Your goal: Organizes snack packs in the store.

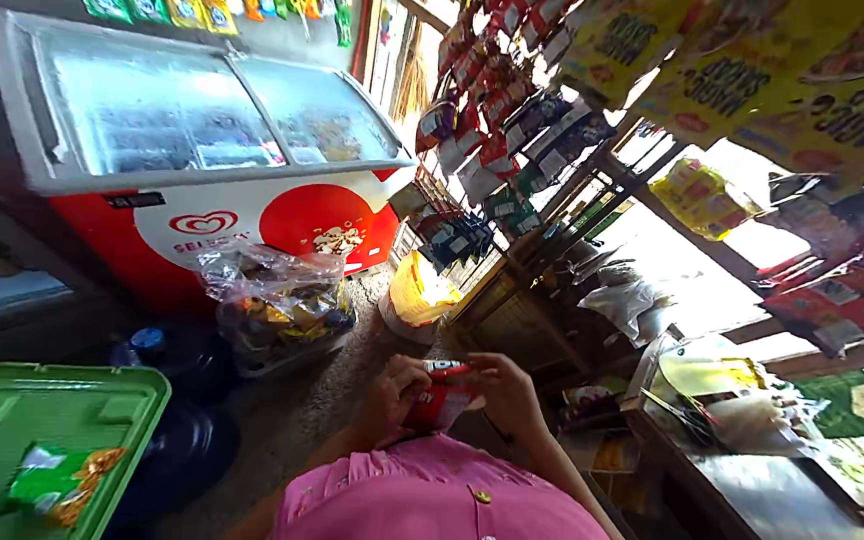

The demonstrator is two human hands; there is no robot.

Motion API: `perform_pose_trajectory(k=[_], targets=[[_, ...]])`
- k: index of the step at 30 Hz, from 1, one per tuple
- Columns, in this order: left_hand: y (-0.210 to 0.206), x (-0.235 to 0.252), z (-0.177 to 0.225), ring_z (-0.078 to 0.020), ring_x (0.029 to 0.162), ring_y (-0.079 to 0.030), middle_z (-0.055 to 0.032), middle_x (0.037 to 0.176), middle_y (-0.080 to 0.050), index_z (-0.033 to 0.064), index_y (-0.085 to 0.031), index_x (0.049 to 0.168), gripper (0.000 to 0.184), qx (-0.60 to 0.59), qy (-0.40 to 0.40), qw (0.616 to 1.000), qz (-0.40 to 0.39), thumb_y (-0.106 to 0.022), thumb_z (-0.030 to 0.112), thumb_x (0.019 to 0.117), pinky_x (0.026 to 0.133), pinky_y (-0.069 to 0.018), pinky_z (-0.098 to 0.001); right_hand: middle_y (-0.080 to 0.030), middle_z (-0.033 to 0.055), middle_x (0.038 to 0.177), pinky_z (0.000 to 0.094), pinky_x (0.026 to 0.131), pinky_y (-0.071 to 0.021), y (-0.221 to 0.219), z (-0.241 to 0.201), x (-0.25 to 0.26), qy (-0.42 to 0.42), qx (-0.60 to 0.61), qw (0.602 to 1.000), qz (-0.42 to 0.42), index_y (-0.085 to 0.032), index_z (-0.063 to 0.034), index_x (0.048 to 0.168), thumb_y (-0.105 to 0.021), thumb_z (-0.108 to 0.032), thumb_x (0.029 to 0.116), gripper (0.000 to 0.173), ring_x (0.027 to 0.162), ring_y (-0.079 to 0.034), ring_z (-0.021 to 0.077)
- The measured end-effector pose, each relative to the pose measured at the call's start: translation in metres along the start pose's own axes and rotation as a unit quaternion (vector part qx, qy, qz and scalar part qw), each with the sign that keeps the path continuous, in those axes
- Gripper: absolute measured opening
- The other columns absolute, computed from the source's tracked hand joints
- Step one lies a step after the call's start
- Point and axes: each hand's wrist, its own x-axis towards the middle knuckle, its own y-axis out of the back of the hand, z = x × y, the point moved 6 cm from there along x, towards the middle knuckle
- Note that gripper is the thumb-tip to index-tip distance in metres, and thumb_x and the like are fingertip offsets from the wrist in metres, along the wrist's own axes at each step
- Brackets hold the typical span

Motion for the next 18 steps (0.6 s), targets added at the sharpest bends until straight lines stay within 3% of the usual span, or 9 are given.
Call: perform_pose_trajectory(k=[4, 7, 10, 11, 18], targets=[[0.044, 0.019, -0.012, -0.0107, 0.108, -0.065, -0.0096, 0.109, -0.070, -0.0008, -0.070, 0.099, 0.018, -0.057, 0.054, 0.995, 0.062, -0.062, 0.015, 0.1004, 0.097, -0.0539, -0.0273, -0.070, 0.0146, 0.122, 0.0306, 0.094, -0.0588, -0.012, -0.003, 0.026, -0.049, 0.080, 0.995, 0.026, -0.064, 0.0070, 0.125, -0.062, -0.016, 0.0996, 0.034, 0.109, -0.070, 0.0152], [0.066, 0.026, -0.016, -0.0045, 0.099, -0.066, -0.0034, 0.109, -0.068, 0.0006, -0.068, 0.103, 0.013, -0.127, 0.116, 0.981, 0.087, -0.062, 0.012, 0.1000, 0.086, -0.0571, -0.0227, -0.066, 0.0151, 0.131, 0.0314, 0.096, -0.0578, -0.031, -0.001, 0.038, -0.087, 0.117, 0.989, -0.017, -0.059, 0.0056, 0.134, -0.061, -0.027, 0.1006, 0.047, 0.115, -0.068, 0.0165], [0.081, 0.025, -0.020, -0.0049, 0.089, -0.067, 0.0010, 0.103, -0.069, 0.0030, -0.065, 0.106, 0.009, -0.210, 0.185, 0.952, 0.121, -0.059, 0.006, 0.1001, 0.079, -0.0584, -0.0242, -0.065, 0.0126, 0.131, 0.0310, 0.085, -0.0613, -0.058, -0.001, 0.042, -0.121, 0.161, 0.977, -0.075, -0.051, 0.0042, 0.142, -0.060, -0.034, 0.1004, 0.057, 0.104, -0.070, 0.0140], [0.084, 0.024, -0.022, -0.0062, 0.088, -0.068, 0.0009, 0.101, -0.069, 0.0032, -0.064, 0.106, 0.009, -0.233, 0.201, 0.942, 0.131, -0.057, 0.005, 0.1005, 0.079, -0.0590, -0.0253, -0.066, 0.0121, 0.130, 0.0321, 0.086, -0.0615, -0.066, -0.002, 0.042, -0.131, 0.171, 0.972, -0.093, -0.049, 0.0043, 0.143, -0.061, -0.035, 0.1001, 0.059, 0.104, -0.070, 0.0142], [0.095, 0.003, -0.042, -0.0097, 0.080, -0.070, -0.0036, 0.091, -0.071, 0.0001, -0.062, 0.108, 0.009, -0.263, 0.325, 0.895, 0.157, -0.058, 0.005, 0.1022, 0.075, -0.0606, -0.0268, -0.069, 0.0122, 0.122, 0.0331, 0.089, -0.0612, -0.104, 0.000, 0.035, -0.177, 0.164, 0.949, -0.201, -0.044, 0.0050, 0.145, -0.063, -0.018, 0.0980, 0.056, 0.100, -0.072, 0.0134]])
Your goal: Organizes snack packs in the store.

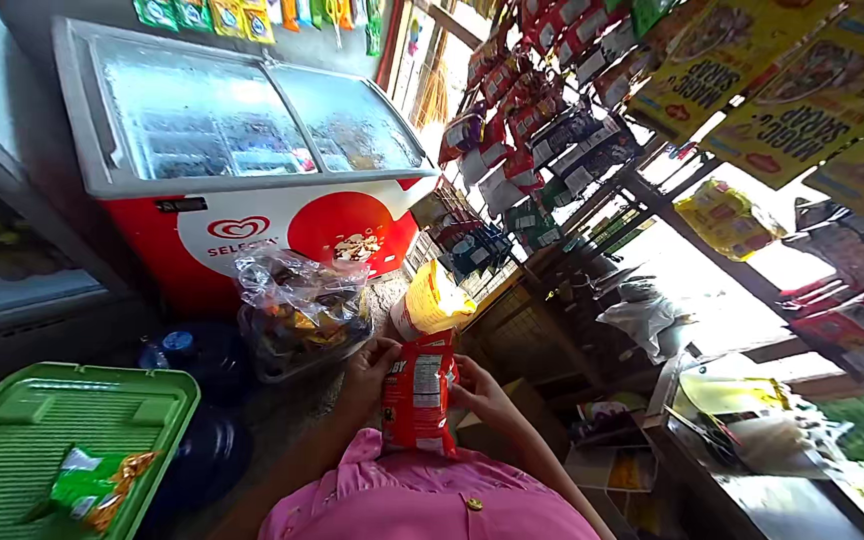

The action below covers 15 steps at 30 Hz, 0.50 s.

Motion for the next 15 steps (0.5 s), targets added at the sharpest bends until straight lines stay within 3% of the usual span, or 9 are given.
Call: perform_pose_trajectory(k=[3, 5, 8, 10, 13, 15], targets=[[0.008, -0.005, -0.012, -0.0104, 0.077, -0.070, -0.0054, 0.090, -0.071, -0.0009, -0.062, 0.110, 0.012, -0.002, 0.029, 0.999, 0.023, -0.056, 0.007, 0.1034, 0.072, -0.0608, -0.0272, -0.070, 0.0124, 0.119, 0.0332, 0.089, -0.0611, -0.009, 0.009, -0.001, -0.033, -0.004, 0.999, -0.019, -0.049, 0.0036, 0.141, -0.063, -0.015, 0.0997, 0.048, 0.099, -0.072, 0.0138], [0.010, -0.010, -0.015, -0.0104, 0.079, -0.070, -0.0090, 0.099, -0.069, -0.0025, -0.055, 0.125, 0.023, -0.015, 0.044, 0.998, 0.052, -0.054, 0.008, 0.1051, 0.072, -0.0608, -0.0271, -0.071, 0.0121, 0.117, 0.0317, 0.089, -0.0608, -0.013, 0.012, -0.001, -0.042, -0.004, 0.999, -0.008, -0.051, 0.0035, 0.139, -0.064, -0.017, 0.1008, 0.045, 0.098, -0.072, 0.0126], [0.009, -0.017, -0.017, -0.0123, 0.089, -0.070, -0.0139, 0.119, -0.061, -0.0005, -0.034, 0.148, 0.047, -0.064, 0.078, 0.994, 0.046, -0.051, 0.013, 0.1069, 0.077, -0.0613, -0.0290, -0.071, 0.0115, 0.114, 0.0299, 0.088, -0.0605, -0.018, 0.013, -0.003, -0.045, 0.004, 0.999, 0.016, -0.053, 0.0045, 0.136, -0.062, -0.016, 0.1010, 0.042, 0.096, -0.072, 0.0110], [0.009, -0.027, -0.022, -0.0148, 0.093, -0.072, -0.0135, 0.118, -0.064, 0.0010, -0.029, 0.150, 0.050, -0.086, 0.111, 0.990, 0.020, -0.050, 0.017, 0.1076, 0.081, -0.0622, -0.0320, -0.071, 0.0105, 0.112, 0.0295, 0.087, -0.0610, -0.021, 0.014, -0.006, -0.048, 0.010, 0.998, 0.034, -0.054, 0.0042, 0.135, -0.063, -0.017, 0.1008, 0.041, 0.094, -0.072, 0.0104], [0.012, -0.039, -0.031, -0.0172, 0.099, -0.072, -0.0119, 0.116, -0.069, 0.0024, -0.032, 0.149, 0.051, -0.103, 0.153, 0.982, -0.046, -0.049, 0.026, 0.1074, 0.087, -0.0619, -0.0354, -0.072, 0.0102, 0.112, 0.0297, 0.087, -0.0614, -0.021, 0.016, -0.008, -0.048, 0.015, 0.997, 0.063, -0.055, 0.0037, 0.133, -0.063, -0.020, 0.1008, 0.041, 0.095, -0.073, 0.0109], [0.017, -0.045, -0.038, -0.0169, 0.103, -0.070, -0.0118, 0.119, -0.067, 0.0024, -0.029, 0.152, 0.061, -0.099, 0.181, 0.975, -0.078, -0.054, 0.030, 0.1034, 0.090, -0.0606, -0.0362, -0.073, 0.0096, 0.110, 0.0297, 0.086, -0.0615, -0.019, 0.019, -0.010, -0.049, 0.018, 0.994, 0.097, -0.056, 0.0031, 0.131, -0.063, -0.022, 0.1014, 0.040, 0.094, -0.073, 0.0109]])
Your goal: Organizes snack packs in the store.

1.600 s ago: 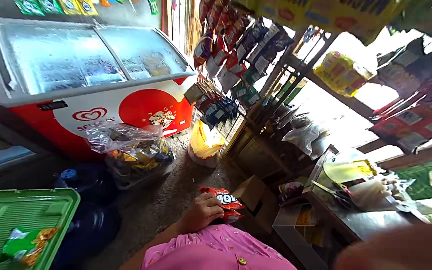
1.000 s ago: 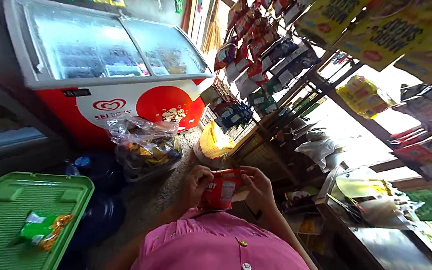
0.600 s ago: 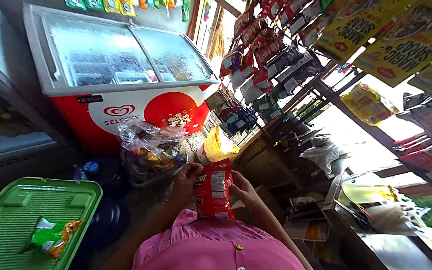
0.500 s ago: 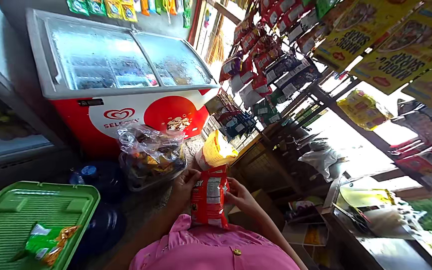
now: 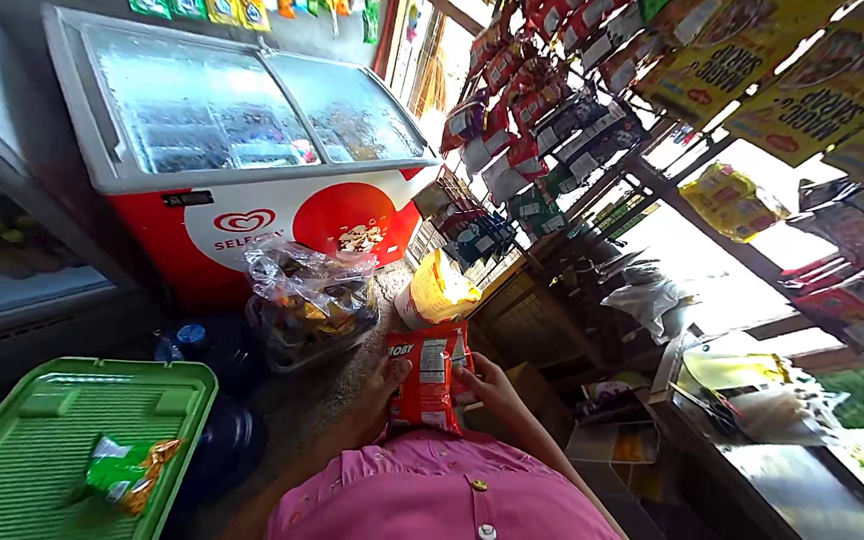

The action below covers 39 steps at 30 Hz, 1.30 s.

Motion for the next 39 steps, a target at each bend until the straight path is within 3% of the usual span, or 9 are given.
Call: perform_pose_trajectory(k=[6, 12, 14, 16, 18, 20, 25, 29, 39], targets=[[0.008, -0.006, -0.003, -0.0160, 0.102, -0.072, -0.0116, 0.120, -0.067, -0.0003, -0.026, 0.152, 0.070, 0.027, 0.043, 0.998, -0.043, -0.067, 0.018, 0.0971, 0.091, -0.0612, -0.0343, -0.072, 0.0118, 0.104, 0.0317, 0.084, -0.0616, 0.021, 0.004, 0.000, -0.010, 0.040, 0.992, 0.123, -0.055, 0.0046, 0.131, -0.052, -0.021, 0.1074, 0.035, 0.091, -0.072, 0.0131], [0.007, -0.001, 0.009, -0.0132, 0.093, -0.073, -0.0097, 0.112, -0.069, 0.0000, -0.032, 0.149, 0.054, 0.022, 0.043, 0.999, 0.006, -0.059, 0.011, 0.1030, 0.084, -0.0625, -0.0302, -0.071, 0.0136, 0.107, 0.0371, 0.083, -0.0622, 0.037, 0.015, 0.000, -0.072, 0.194, 0.963, 0.171, -0.051, 0.0021, 0.136, -0.035, -0.026, 0.1134, 0.039, 0.093, -0.072, 0.0189], [0.010, 0.003, 0.008, -0.0130, 0.092, -0.073, -0.0092, 0.110, -0.071, 0.0000, -0.034, 0.148, 0.051, 0.013, 0.045, 0.999, 0.013, -0.056, 0.013, 0.1046, 0.083, -0.0627, -0.0299, -0.071, 0.0134, 0.110, 0.0380, 0.084, -0.0615, 0.038, 0.021, 0.000, -0.086, 0.298, 0.938, 0.154, -0.050, -0.0015, 0.137, -0.029, -0.036, 0.1134, 0.047, 0.097, -0.072, 0.0206], [0.014, 0.010, 0.006, -0.0129, 0.091, -0.074, -0.0088, 0.108, -0.072, -0.0003, -0.037, 0.146, 0.047, 0.000, 0.047, 0.999, 0.020, -0.055, 0.014, 0.1051, 0.083, -0.0627, -0.0299, -0.071, 0.0115, 0.111, 0.0347, 0.081, -0.0623, 0.039, 0.025, 0.001, -0.075, 0.371, 0.918, 0.118, -0.049, -0.0049, 0.134, -0.046, -0.044, 0.1060, 0.048, 0.096, -0.072, 0.0191], [0.016, 0.017, 0.005, -0.0123, 0.093, -0.073, -0.0081, 0.109, -0.071, -0.0007, -0.036, 0.146, 0.049, -0.010, 0.050, 0.999, 0.018, -0.056, 0.014, 0.1037, 0.084, -0.0623, -0.0296, -0.071, 0.0088, 0.110, 0.0324, 0.081, -0.0629, 0.041, 0.026, 0.007, -0.062, 0.383, 0.917, 0.089, -0.043, -0.0079, 0.135, -0.083, -0.046, 0.0811, 0.077, 0.095, -0.073, 0.0172], [0.017, 0.028, 0.005, -0.0130, 0.097, -0.073, -0.0092, 0.113, -0.070, -0.0022, -0.035, 0.147, 0.056, -0.010, 0.051, 0.998, 0.020, -0.062, 0.013, 0.0997, 0.086, -0.0621, -0.0303, -0.071, 0.0096, 0.113, 0.0334, 0.084, -0.0627, 0.044, 0.025, 0.021, -0.057, 0.372, 0.923, 0.076, -0.040, -0.0067, 0.139, -0.095, -0.043, 0.0684, 0.097, 0.098, -0.073, 0.0182], [0.018, 0.065, 0.009, -0.0155, 0.098, -0.072, -0.0122, 0.117, -0.068, -0.0018, -0.035, 0.148, 0.061, -0.011, 0.065, 0.996, 0.057, -0.067, 0.005, 0.0958, 0.085, -0.0624, -0.0313, -0.070, 0.0123, 0.113, 0.0330, 0.086, -0.0619, 0.063, 0.028, 0.074, -0.059, 0.380, 0.918, 0.097, -0.045, -0.0019, 0.135, -0.073, -0.021, 0.0917, 0.055, 0.099, -0.072, 0.0185], [0.026, 0.115, 0.016, -0.0161, 0.097, -0.072, -0.0122, 0.117, -0.068, -0.0005, -0.037, 0.147, 0.060, -0.015, 0.057, 0.993, 0.105, -0.066, 0.000, 0.0951, 0.084, -0.0626, -0.0314, -0.067, 0.0125, 0.116, 0.0333, 0.087, -0.0606, 0.095, 0.035, 0.138, -0.080, 0.371, 0.917, 0.127, -0.039, -0.0033, 0.141, -0.049, -0.016, 0.1053, 0.040, 0.100, -0.070, 0.0184], [0.009, 0.281, 0.046, -0.0159, 0.107, -0.069, -0.0145, 0.127, -0.063, -0.0009, -0.039, 0.148, 0.055, 0.036, 0.062, 0.986, 0.153, -0.063, 0.008, 0.0995, 0.089, -0.0600, -0.0317, -0.064, 0.0140, 0.119, 0.0362, 0.089, -0.0568, 0.193, 0.033, 0.313, -0.128, 0.247, 0.947, 0.158, -0.042, -0.0039, 0.143, -0.044, -0.012, 0.1042, 0.040, 0.104, -0.066, 0.0200]])
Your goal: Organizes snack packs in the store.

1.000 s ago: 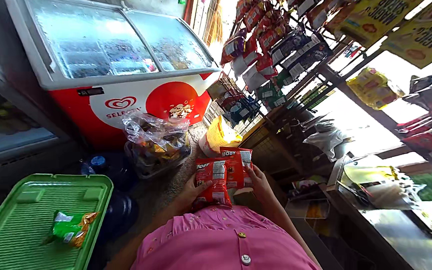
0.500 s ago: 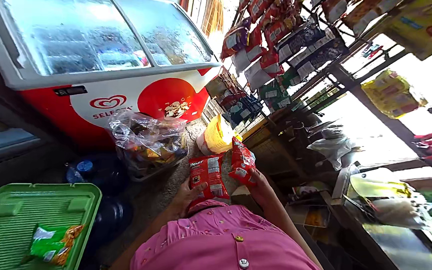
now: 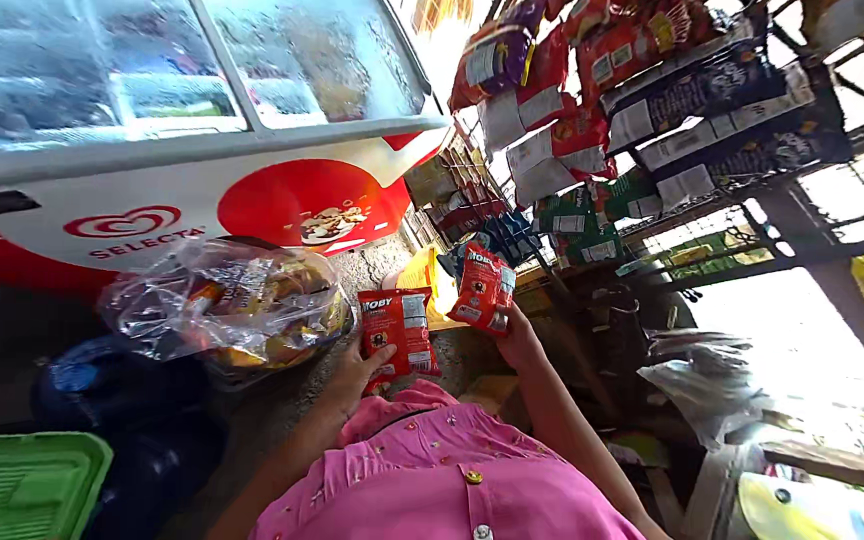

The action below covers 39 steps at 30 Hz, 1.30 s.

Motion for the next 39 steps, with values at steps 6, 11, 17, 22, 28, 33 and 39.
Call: perform_pose_trajectory(k=[6, 11, 17, 22, 28, 33, 39], targets=[[-0.032, 0.069, 0.029, -0.0137, 0.103, -0.069, -0.0122, 0.120, -0.065, -0.0021, -0.042, 0.144, 0.042, -0.044, 0.003, 0.999, 0.021, -0.051, 0.014, 0.1068, 0.089, -0.0590, -0.0300, -0.061, 0.0148, 0.125, 0.0375, 0.088, -0.0574, 0.001, -0.035, 0.090, 0.009, -0.059, 0.998, 0.002, -0.035, -0.0038, 0.149, -0.057, -0.010, 0.1021, 0.052, 0.102, -0.066, 0.0201], [-0.042, 0.126, 0.049, -0.0145, 0.100, -0.070, -0.0118, 0.116, -0.068, -0.0030, -0.046, 0.139, 0.039, 0.004, -0.003, 1.000, 0.000, -0.056, 0.010, 0.1038, 0.088, -0.0602, -0.0310, -0.064, 0.0137, 0.120, 0.0363, 0.089, -0.0575, -0.012, -0.052, 0.160, -0.004, -0.061, 0.998, 0.016, -0.045, 0.0003, 0.139, -0.064, -0.006, 0.0991, 0.045, 0.101, -0.067, 0.0187], [-0.058, 0.200, 0.087, -0.0128, 0.100, -0.069, -0.0113, 0.116, -0.067, -0.0036, -0.046, 0.138, 0.042, 0.032, 0.006, 0.999, -0.017, -0.061, 0.006, 0.1008, 0.089, -0.0591, -0.0299, -0.064, 0.0122, 0.115, 0.0326, 0.086, -0.0568, -0.039, -0.060, 0.233, -0.070, 0.026, 0.997, 0.017, -0.045, 0.0004, 0.138, -0.058, -0.004, 0.1005, 0.040, 0.096, -0.066, 0.0164], [-0.066, 0.255, 0.124, -0.0130, 0.097, -0.070, -0.0105, 0.112, -0.068, -0.0026, -0.048, 0.136, 0.040, 0.049, 0.038, 0.997, -0.039, -0.062, 0.005, 0.0999, 0.087, -0.0596, -0.0298, -0.064, 0.0048, 0.113, 0.0269, 0.083, -0.0564, -0.045, -0.066, 0.274, -0.116, 0.023, 0.992, 0.044, -0.049, -0.0059, 0.135, -0.061, -0.018, 0.1023, 0.037, 0.095, -0.065, 0.0100], [-0.070, 0.305, 0.155, -0.0111, 0.093, -0.070, -0.0080, 0.107, -0.069, -0.0010, -0.049, 0.135, 0.037, 0.073, 0.060, 0.994, -0.049, -0.061, 0.003, 0.0999, 0.084, -0.0597, -0.0284, -0.060, 0.0129, 0.116, 0.0349, 0.083, -0.0564, -0.039, -0.068, 0.322, -0.090, 0.118, 0.975, 0.166, -0.046, -0.0003, 0.134, -0.060, 0.008, 0.0947, 0.042, 0.096, -0.063, 0.0185], [-0.074, 0.327, 0.160, -0.0111, 0.092, -0.070, -0.0073, 0.106, -0.069, 0.0002, -0.049, 0.135, 0.038, 0.072, 0.063, 0.994, -0.052, -0.062, 0.003, 0.0993, 0.083, -0.0600, -0.0285, -0.058, 0.0128, 0.111, 0.0380, 0.077, -0.0542, -0.035, -0.063, 0.341, -0.131, 0.140, 0.948, 0.256, -0.049, -0.0028, 0.130, -0.059, 0.010, 0.0897, 0.043, 0.091, -0.059, 0.0207], [-0.079, 0.337, 0.146, -0.0129, 0.095, -0.071, -0.0096, 0.108, -0.070, -0.0031, -0.049, 0.135, 0.039, 0.068, 0.096, 0.990, -0.072, -0.062, 0.003, 0.0991, 0.086, -0.0604, -0.0302, -0.053, 0.0076, 0.094, 0.0300, 0.066, -0.0491, -0.020, -0.081, 0.359, -0.102, 0.057, 0.943, 0.311, -0.053, -0.0006, 0.115, -0.057, 0.010, 0.0886, 0.029, 0.075, -0.051, 0.0143]])
